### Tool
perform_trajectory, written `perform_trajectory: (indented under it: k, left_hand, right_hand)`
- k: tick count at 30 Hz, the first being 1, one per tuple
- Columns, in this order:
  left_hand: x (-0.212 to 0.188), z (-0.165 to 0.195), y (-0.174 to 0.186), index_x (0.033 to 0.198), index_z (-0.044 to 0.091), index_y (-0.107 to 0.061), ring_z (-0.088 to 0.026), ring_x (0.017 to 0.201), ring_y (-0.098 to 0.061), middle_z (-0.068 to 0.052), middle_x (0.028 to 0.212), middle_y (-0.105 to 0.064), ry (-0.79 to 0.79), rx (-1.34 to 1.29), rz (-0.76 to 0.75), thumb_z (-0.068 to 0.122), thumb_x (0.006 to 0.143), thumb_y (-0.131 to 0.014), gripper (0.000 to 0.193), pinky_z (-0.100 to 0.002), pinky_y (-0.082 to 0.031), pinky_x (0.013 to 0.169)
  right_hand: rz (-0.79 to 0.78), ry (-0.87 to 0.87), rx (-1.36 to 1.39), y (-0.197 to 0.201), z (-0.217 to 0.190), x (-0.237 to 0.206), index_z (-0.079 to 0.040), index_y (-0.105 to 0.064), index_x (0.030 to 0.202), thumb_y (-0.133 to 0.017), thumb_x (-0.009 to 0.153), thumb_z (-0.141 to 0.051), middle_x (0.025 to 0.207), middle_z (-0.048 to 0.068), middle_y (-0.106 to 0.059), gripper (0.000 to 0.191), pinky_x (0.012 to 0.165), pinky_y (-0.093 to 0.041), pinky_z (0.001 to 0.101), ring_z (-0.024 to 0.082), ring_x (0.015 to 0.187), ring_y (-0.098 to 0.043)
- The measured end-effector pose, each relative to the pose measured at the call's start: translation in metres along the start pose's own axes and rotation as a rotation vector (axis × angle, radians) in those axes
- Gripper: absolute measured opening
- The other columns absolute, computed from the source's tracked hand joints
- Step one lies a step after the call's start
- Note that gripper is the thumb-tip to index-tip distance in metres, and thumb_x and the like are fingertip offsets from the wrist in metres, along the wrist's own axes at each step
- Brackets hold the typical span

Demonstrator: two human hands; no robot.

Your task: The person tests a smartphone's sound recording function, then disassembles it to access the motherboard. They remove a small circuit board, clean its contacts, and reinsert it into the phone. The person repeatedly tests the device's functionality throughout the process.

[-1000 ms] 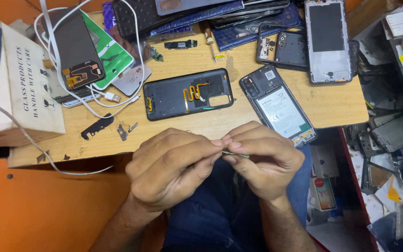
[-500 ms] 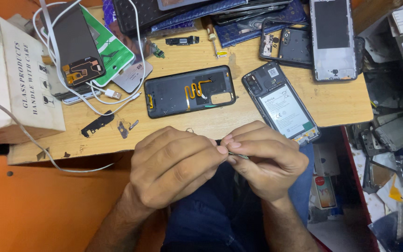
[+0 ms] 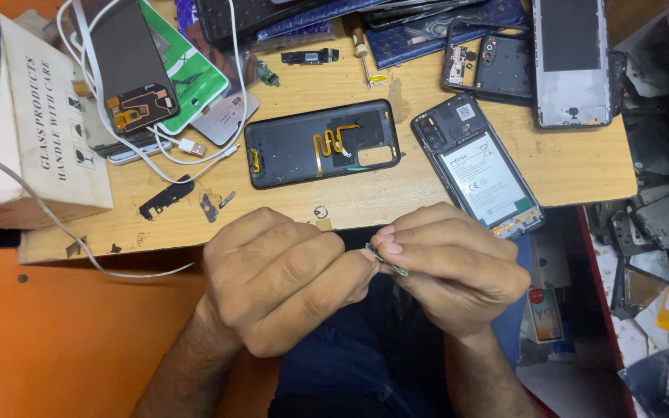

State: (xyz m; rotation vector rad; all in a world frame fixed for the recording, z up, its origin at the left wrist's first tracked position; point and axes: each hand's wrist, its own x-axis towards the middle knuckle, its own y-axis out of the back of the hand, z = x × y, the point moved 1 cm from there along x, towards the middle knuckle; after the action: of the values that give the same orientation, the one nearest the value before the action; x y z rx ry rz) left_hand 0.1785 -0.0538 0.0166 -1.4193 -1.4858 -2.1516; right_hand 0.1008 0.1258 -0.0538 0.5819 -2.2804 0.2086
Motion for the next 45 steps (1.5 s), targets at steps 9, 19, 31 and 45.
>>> perform_trajectory:
  k: [9, 19, 31, 45]
  left_hand:
    - [0.002, 0.002, -0.004, 0.099, 0.004, -0.068, -0.01, 0.065, -0.065, -0.001, 0.08, -0.065, 0.002, 0.031, 0.009, 0.016, 0.094, -0.077, 0.015, -0.026, -0.047, 0.053]
    - [0.0, 0.004, -0.007, 0.102, 0.003, -0.069, -0.009, 0.065, -0.063, 0.0, 0.082, -0.063, -0.001, 0.044, -0.011, 0.012, 0.094, -0.081, 0.017, -0.025, -0.045, 0.054]
    - [0.001, 0.006, -0.009, 0.101, 0.002, -0.071, -0.009, 0.063, -0.062, 0.0, 0.08, -0.063, 0.023, 0.049, -0.021, 0.011, 0.091, -0.081, 0.016, -0.025, -0.044, 0.052]
    - [-0.001, 0.009, -0.011, 0.101, 0.002, -0.072, -0.008, 0.063, -0.064, 0.0, 0.078, -0.065, 0.058, 0.024, -0.009, 0.009, 0.09, -0.078, 0.014, -0.024, -0.046, 0.051]
  right_hand:
    - [-0.005, 0.025, -0.024, 0.002, 0.002, 0.002, 0.002, -0.072, 0.099, -0.083, 0.08, 0.004, 0.094, 0.014, -0.074, 0.021, 0.071, -0.065, 0.0278, 0.024, 0.089, -0.076]
    - [-0.008, 0.032, -0.039, 0.006, 0.001, 0.002, 0.001, -0.072, 0.096, -0.083, 0.081, 0.005, 0.092, 0.012, -0.074, 0.019, 0.072, -0.065, 0.0273, 0.023, 0.09, -0.076]
    - [-0.019, 0.038, -0.055, 0.007, 0.003, 0.004, 0.0, -0.072, 0.095, -0.083, 0.08, 0.004, 0.09, 0.011, -0.074, 0.018, 0.071, -0.066, 0.0261, 0.023, 0.088, -0.076]
    - [-0.03, 0.046, -0.06, 0.009, 0.003, 0.004, 0.0, -0.072, 0.095, -0.083, 0.081, 0.003, 0.091, 0.012, -0.074, 0.019, 0.071, -0.066, 0.0263, 0.023, 0.089, -0.076]
